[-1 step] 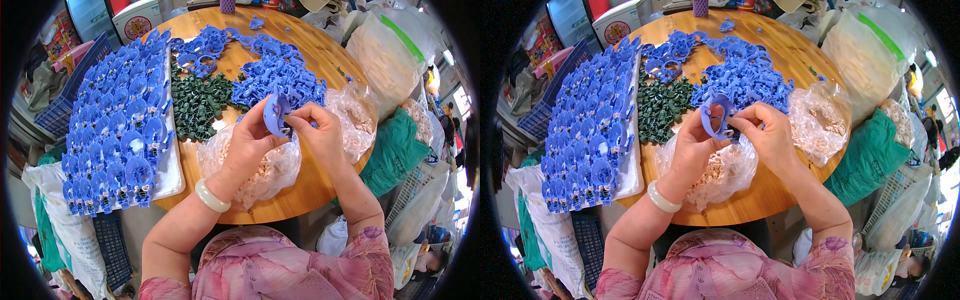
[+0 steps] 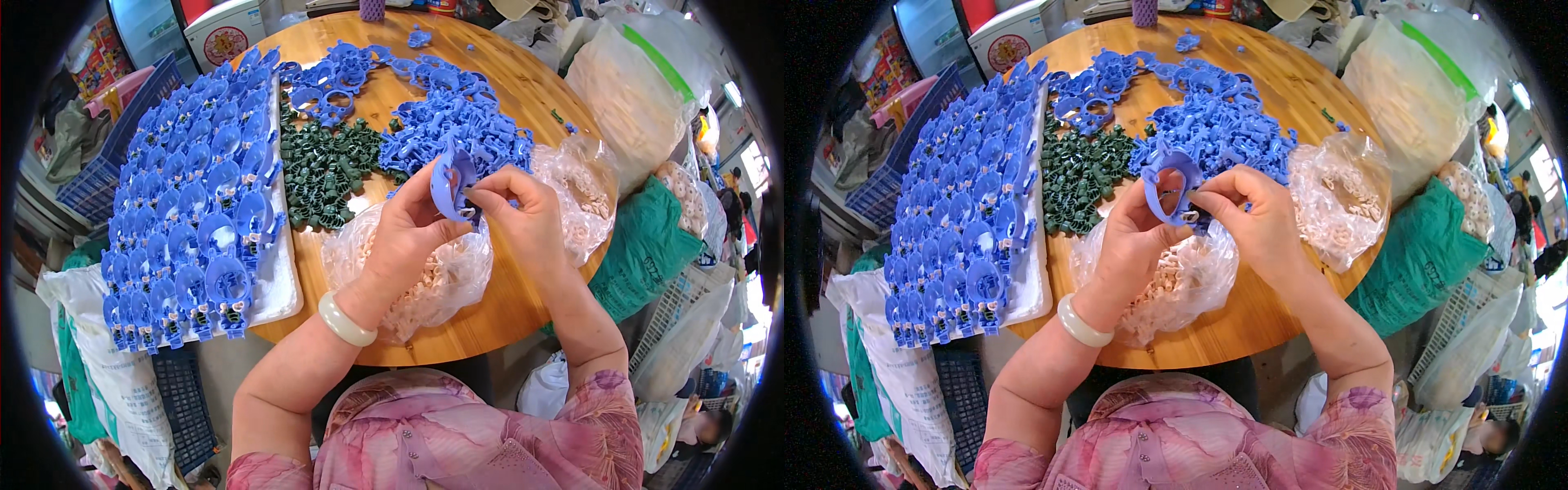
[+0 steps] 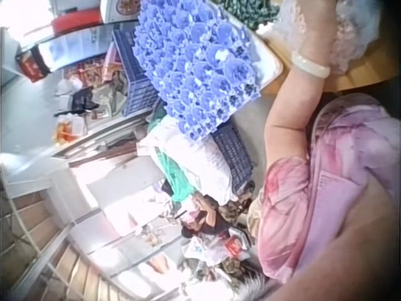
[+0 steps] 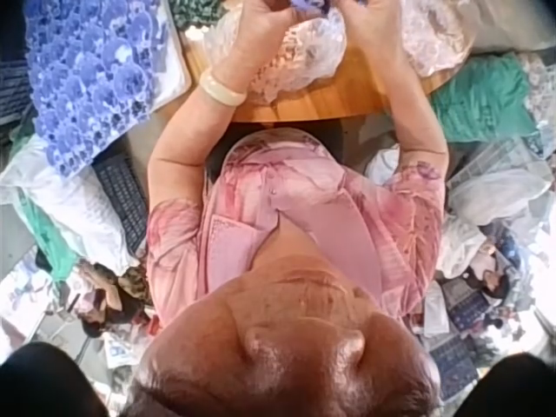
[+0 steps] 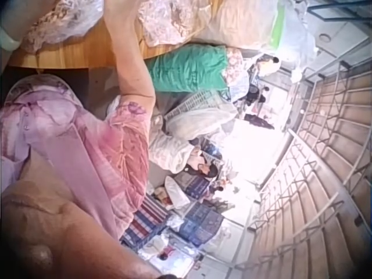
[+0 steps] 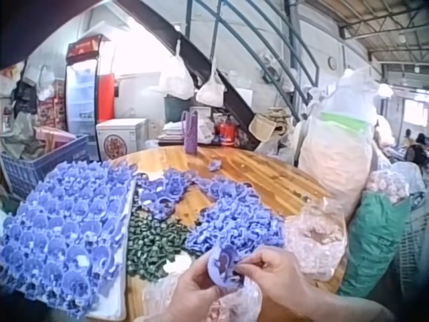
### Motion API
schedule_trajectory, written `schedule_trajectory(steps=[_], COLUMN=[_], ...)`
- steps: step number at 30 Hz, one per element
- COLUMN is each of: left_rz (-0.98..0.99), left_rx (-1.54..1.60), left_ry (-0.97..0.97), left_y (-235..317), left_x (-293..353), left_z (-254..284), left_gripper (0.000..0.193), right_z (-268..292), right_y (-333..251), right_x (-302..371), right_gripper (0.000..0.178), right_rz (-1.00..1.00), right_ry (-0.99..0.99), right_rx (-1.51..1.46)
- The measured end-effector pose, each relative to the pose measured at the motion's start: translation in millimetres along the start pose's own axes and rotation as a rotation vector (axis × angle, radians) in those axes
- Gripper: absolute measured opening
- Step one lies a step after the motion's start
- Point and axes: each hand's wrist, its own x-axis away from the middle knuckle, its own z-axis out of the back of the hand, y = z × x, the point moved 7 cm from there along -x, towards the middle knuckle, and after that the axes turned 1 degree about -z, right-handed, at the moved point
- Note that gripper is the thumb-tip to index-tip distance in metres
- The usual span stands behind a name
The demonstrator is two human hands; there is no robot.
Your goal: Assembling small blue plastic components with green and pink inserts at a factory workbench.
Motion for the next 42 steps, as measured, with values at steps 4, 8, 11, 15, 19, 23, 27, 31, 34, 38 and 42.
schedule_trajectory(steps=[4, 8, 11, 15, 19, 23, 27, 31, 34, 38, 42], left_rz=[0.069, 0.189, 0.302, 0.290, 0.206, -0.576, -0.688, -0.770, -0.793, -0.783, -0.472], left_rx=[0.115, 0.202, 0.311, 0.342, -0.071, -0.799, -1.209, -1.359, -1.474, -1.369, -1.002], left_ry=[0.028, -0.096, -0.251, -0.194, 0.083, 0.106, -0.189, -0.281, -0.324, -0.300, 0.024], left_y=[-2, -13, -8, -8, -11, 45, 44, 32, 22, 26, 32], left_x=[-2, -4, 1, -2, -8, -1, 6, 8, 8, 10, 0], left_z=[7, 2, -13, -11, 19, 2, -31, -41, -40, -40, -11], left_gripper=[0.061, 0.050, 0.048, 0.038, 0.026, 0.029, 0.050, 0.052, 0.047, 0.038, 0.035], right_z=[10, 21, 3, -3, -5, 0, 0, 0, -2, 0, 4], right_y=[-6, -2, 4, 36, 53, 61, 67, 68, 68, 70, 75], right_x=[-3, -20, -28, -25, -27, -28, -28, -24, -25, -23, -26], right_gripper=[0.013, 0.017, 0.025, 0.023, 0.023, 0.021, 0.021, 0.022, 0.023, 0.030, 0.037], right_rz=[-0.126, -0.084, -0.270, -0.455, -0.432, -0.448, -0.490, -0.551, -0.518, -0.487, -0.364], right_ry=[-0.018, -0.012, -0.248, -0.417, -0.496, -0.397, -0.314, -0.258, -0.297, -0.304, -0.258], right_rx=[-0.027, -0.095, -0.387, -0.719, -0.855, -0.877, -0.871, -0.832, -0.813, -0.736, -0.449])
